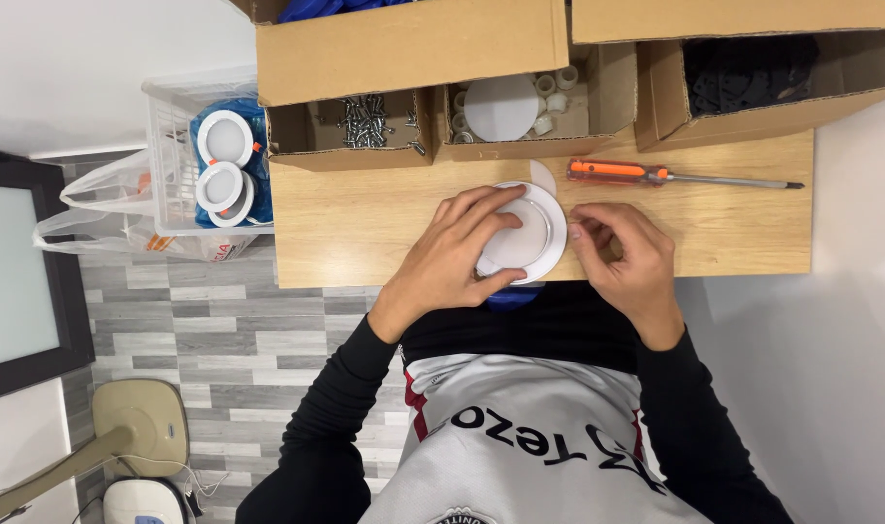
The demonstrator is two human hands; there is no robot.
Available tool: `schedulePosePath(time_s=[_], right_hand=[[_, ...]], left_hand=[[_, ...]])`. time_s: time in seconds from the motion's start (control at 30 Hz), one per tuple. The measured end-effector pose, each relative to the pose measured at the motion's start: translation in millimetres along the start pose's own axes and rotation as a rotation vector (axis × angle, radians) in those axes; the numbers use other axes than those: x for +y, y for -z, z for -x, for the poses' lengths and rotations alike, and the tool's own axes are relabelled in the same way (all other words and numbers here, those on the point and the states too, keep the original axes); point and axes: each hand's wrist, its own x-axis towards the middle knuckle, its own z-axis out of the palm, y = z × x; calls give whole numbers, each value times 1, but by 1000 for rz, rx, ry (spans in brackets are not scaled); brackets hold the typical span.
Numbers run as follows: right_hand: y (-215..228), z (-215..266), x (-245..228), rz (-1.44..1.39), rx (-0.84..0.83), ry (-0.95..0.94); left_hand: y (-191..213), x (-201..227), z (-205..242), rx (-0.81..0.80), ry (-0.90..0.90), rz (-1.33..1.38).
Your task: The person assembles multiple round light fixtures by taking white circular bases and attaching metal heat sink components to them. They retrieve parts from cardboard boxes on a wooden table and place the completed units into a plastic bin on the floor.
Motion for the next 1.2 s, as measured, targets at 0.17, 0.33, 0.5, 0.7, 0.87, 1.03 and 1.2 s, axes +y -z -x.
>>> schedulePosePath(time_s=[0.17, 0.33, 0.5, 0.7, 0.87, 1.03, 1.2], right_hand=[[0, 2, 2, 14, 5, 5], [-1, 0, 2, 21, 11, 21], [-1, 0, 3, 25, 9, 29], [-2, 1, 5, 43, 11, 45], [-1, -1, -2, 69, 9, 46], [-2, -2, 3, 54, 16, 60], [1, 1, 1, 64, 0, 35]], left_hand=[[-1, -3, 3, 0, -21, 21], [-1, -2, 2, 18, -22, 26], [-5, -6, 2, 30, -26, 18], [-11, -6, 1, 87, -91, -92], [-17, -10, 0, 147, -157, -171], [10, 13, -19, 192, -235, -109], [91, 16, -82, 347, -372, -143]])
